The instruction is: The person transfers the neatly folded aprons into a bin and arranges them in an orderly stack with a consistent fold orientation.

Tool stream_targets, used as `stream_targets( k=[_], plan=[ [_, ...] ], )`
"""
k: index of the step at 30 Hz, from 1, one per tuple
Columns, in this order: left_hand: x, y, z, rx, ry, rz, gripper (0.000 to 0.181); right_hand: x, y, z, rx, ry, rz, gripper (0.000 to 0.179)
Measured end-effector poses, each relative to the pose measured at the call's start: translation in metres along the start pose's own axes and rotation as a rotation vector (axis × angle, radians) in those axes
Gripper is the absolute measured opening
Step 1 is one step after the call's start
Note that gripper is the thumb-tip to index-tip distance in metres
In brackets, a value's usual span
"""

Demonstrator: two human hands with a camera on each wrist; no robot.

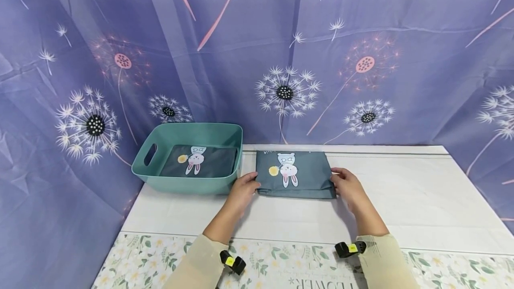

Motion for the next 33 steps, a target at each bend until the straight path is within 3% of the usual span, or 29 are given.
stream_targets(
  k=[7,15,26,33],
  plan=[
    [0.003,-0.001,0.003,0.045,-0.027,0.005,0.051,-0.001,-0.002,-0.001,-0.095,-0.031,-0.015,0.049],
    [0.001,0.001,0.002,0.101,-0.046,-0.036,0.046,0.0,-0.005,-0.004,-0.158,-0.027,0.017,0.045],
    [-0.003,0.003,0.0,0.157,-0.049,-0.065,0.039,-0.007,-0.011,0.001,-0.178,-0.015,0.09,0.038],
    [-0.004,0.001,0.0,0.209,-0.029,-0.031,0.039,-0.011,-0.014,0.002,-0.175,-0.006,0.111,0.03]
  ],
)
Point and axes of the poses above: each hand's wrist, its own x-axis towards the middle knuckle, its own y-axis out of the palm, z = x × y, the point moved 1 cm from there along x, towards the middle knuckle, and after that the axes turned 4 degrees about -z, right-handed, at the moved point
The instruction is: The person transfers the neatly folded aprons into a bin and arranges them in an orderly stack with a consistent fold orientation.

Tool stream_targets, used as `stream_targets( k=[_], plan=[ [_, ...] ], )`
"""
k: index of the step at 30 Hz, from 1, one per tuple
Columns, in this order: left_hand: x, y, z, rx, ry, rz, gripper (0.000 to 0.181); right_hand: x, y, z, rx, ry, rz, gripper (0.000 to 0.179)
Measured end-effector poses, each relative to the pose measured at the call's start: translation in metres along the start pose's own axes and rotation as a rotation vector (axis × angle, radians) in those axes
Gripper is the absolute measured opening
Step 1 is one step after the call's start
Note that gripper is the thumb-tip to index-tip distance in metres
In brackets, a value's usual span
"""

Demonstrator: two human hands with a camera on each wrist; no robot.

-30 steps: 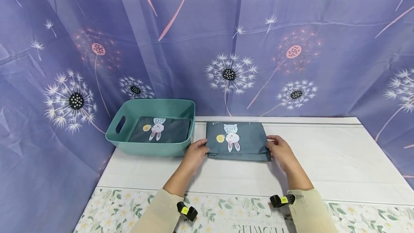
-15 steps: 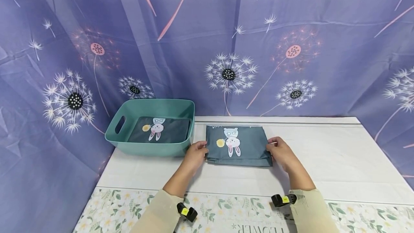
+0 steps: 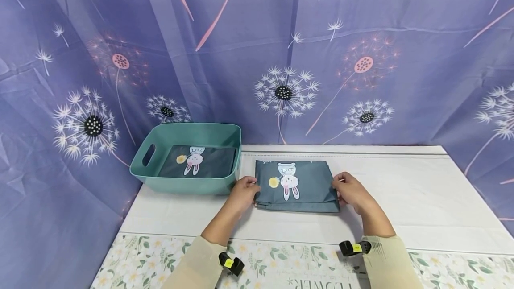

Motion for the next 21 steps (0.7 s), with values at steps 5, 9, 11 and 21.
stream_targets(
  k=[5,9,11,21],
  plan=[
    [-0.001,0.0,-0.001,0.086,0.018,-0.005,0.05,0.0,0.0,-0.001,0.003,-0.01,0.006,0.03],
    [0.001,0.001,0.001,0.162,0.031,-0.013,0.061,0.0,0.0,-0.001,-0.009,-0.008,-0.003,0.034],
    [0.002,0.001,0.002,0.187,0.047,-0.017,0.063,0.001,0.0,-0.001,-0.028,-0.01,-0.012,0.038],
    [0.007,0.002,0.01,0.16,0.055,-0.003,0.056,0.006,0.004,-0.005,-0.145,-0.055,-0.051,0.048]
  ],
)
Point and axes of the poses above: each hand's wrist, its own x-axis towards the middle knuckle, its own y-axis out of the palm, z = x × y, the point moved 1 cm from there along x, towards the middle knuckle, and after that the axes turned 4 degrees about -z, right-handed, at the moved point
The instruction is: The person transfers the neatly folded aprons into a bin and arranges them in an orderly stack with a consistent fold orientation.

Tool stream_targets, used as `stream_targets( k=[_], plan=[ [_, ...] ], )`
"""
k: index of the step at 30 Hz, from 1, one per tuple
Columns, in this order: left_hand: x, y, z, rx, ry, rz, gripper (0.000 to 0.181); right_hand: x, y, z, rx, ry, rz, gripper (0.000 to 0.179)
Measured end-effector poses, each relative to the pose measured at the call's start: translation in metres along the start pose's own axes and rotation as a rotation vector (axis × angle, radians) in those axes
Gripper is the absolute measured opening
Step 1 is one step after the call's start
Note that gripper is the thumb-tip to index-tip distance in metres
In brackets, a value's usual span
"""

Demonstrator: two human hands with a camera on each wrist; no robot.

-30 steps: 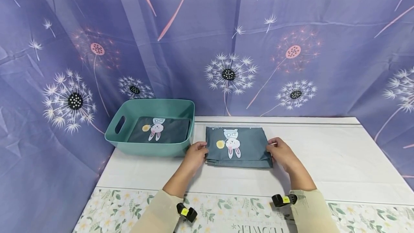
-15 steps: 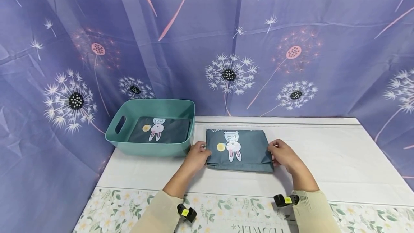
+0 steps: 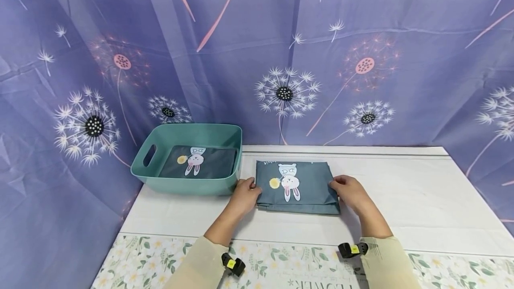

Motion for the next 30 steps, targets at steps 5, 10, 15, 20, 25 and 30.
stream_targets(
  k=[5,10,15,20,25,30],
  plan=[
    [0.002,0.0011,-0.0014,-0.064,-0.042,-0.001,0.053,-0.0005,0.0007,-0.0007,0.026,-0.003,0.015,0.05],
    [0.0024,0.0011,-0.0037,-0.142,-0.076,0.009,0.053,0.0004,0.0001,-0.0021,0.046,0.016,0.027,0.049],
    [0.0033,0.0001,-0.0052,-0.22,-0.128,0.02,0.054,0.0022,-0.0001,-0.0012,0.063,0.024,0.014,0.045],
    [0.0021,-0.0015,-0.0082,-0.248,-0.147,0.02,0.055,0.0007,-0.0019,0.0032,0.085,0.016,0.005,0.042],
    [0.0002,-0.0018,-0.0094,-0.261,-0.141,0.014,0.054,-0.0017,-0.0044,0.0063,0.135,0.022,0.032,0.048],
    [-0.0012,-0.0013,-0.0095,-0.282,-0.144,0.018,0.053,-0.0013,-0.0066,0.0045,0.182,0.056,0.056,0.053]
  ],
)
Point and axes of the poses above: each hand's wrist, its own x-axis towards the middle knuckle, its own y-axis out of the palm, z = x × y, the point moved 1 cm from there along x, towards the middle knuckle, and after that the axes turned 4 degrees about -z, right-handed, at the moved point
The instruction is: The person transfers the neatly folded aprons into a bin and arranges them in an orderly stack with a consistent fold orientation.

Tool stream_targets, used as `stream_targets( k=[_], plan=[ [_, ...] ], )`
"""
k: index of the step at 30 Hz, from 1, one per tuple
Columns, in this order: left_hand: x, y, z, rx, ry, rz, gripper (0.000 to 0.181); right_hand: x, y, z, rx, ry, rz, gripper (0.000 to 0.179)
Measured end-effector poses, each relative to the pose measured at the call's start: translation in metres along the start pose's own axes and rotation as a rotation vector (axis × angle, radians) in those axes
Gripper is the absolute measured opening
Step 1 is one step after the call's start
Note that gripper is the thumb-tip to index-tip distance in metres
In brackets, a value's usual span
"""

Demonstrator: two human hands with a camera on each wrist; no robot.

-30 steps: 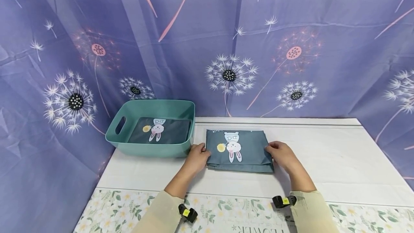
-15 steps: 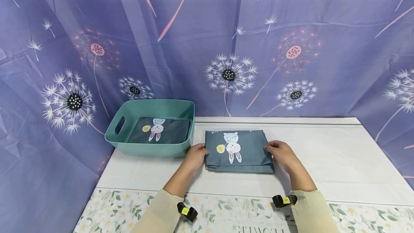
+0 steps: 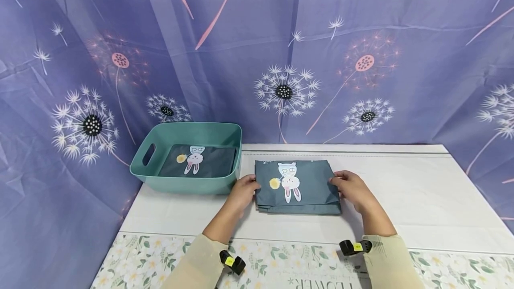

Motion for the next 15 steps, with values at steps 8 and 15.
stream_targets(
  k=[8,15],
  plan=[
    [-0.0032,-0.0015,-0.0018,0.002,0.008,0.027,0.053,0.0013,-0.0001,-0.0021,0.046,0.041,0.049,0.059],
    [-0.0029,-0.0021,0.0004,0.011,-0.001,0.027,0.049,0.0051,0.0007,-0.0049,0.017,0.034,0.065,0.064]
  ],
)
Point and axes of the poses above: each hand's wrist, its own x-axis towards the middle knuckle, its own y-axis out of the palm, z = x × y, the point moved 1 cm from there along x, towards the middle knuckle, and after that the axes turned 4 degrees about -z, right-handed, at the moved point
